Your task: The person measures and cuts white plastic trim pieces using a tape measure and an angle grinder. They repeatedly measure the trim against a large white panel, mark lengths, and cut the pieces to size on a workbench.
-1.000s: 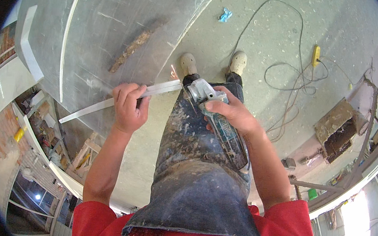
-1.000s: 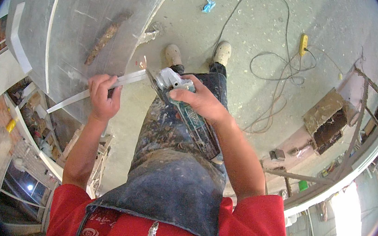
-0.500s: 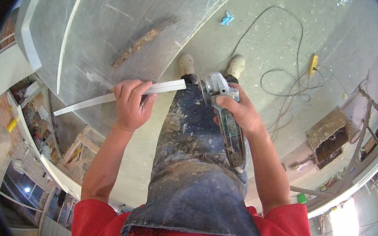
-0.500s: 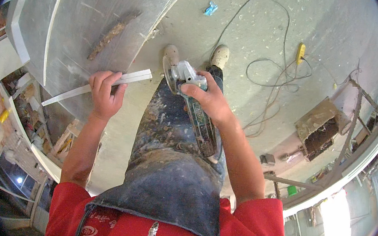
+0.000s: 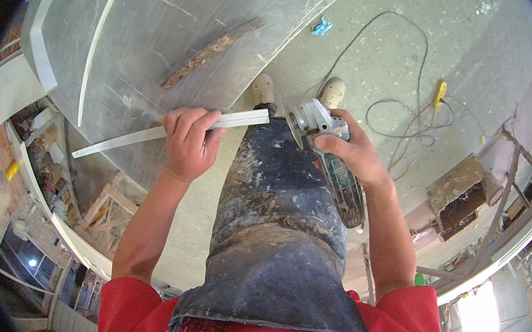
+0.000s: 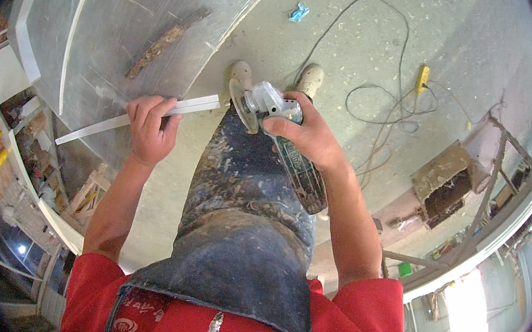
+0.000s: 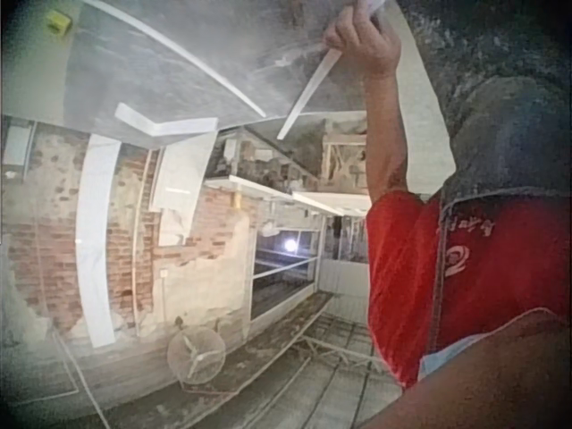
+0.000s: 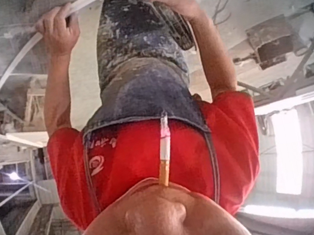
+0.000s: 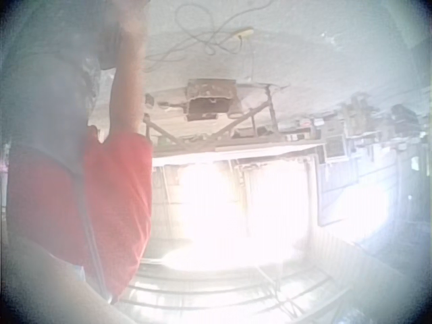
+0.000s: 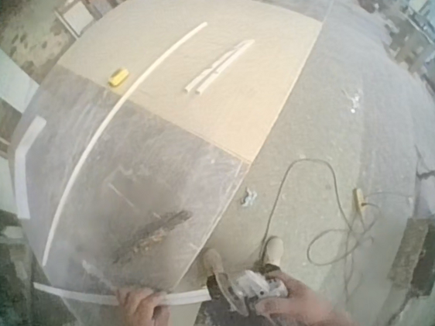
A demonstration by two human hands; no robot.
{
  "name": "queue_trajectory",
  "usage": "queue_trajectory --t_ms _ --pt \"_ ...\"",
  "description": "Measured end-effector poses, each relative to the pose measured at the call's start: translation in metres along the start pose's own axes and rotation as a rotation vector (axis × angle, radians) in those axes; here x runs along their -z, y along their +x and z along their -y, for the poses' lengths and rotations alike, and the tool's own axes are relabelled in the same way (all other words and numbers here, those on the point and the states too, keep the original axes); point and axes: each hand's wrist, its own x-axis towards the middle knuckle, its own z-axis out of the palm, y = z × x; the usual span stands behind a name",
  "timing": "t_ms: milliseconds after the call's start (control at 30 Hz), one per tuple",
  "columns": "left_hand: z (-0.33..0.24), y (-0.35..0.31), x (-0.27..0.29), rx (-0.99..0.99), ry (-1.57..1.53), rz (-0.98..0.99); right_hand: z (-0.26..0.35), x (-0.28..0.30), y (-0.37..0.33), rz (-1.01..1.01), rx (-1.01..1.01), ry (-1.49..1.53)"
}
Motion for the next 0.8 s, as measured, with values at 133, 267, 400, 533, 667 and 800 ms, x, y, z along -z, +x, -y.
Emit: queue_trajectory --t_ms 133,267,400,533,667,800 --pt "0.001 -0.001 0.000 -0.015 -0.001 0.001 0.005 0.001 -0.001 0.003 0.002 -0.094" --pt "0.004 -0.003 -0.002 0.004 -0.008 -0.019 0.015 0.006 0.002 0.048 0.087 -0.257" --pt "0.006 -0.006 -0.004 0.000 -0.009 -0.029 0.046 0.021 0.011 0.115 0.116 -0.489" --pt "0.008 -0.008 -0.004 0.006 -0.013 -0.032 0.084 0.029 0.033 0.258 0.179 -0.724" --pt "0.012 -0.008 -0.005 0.004 -0.028 -0.037 0.112 0.026 0.054 0.367 0.177 -0.873" --pt "0.015 -0.010 -0.007 -0.007 -0.019 -0.039 0.127 0.021 0.065 0.404 0.214 -1.000"
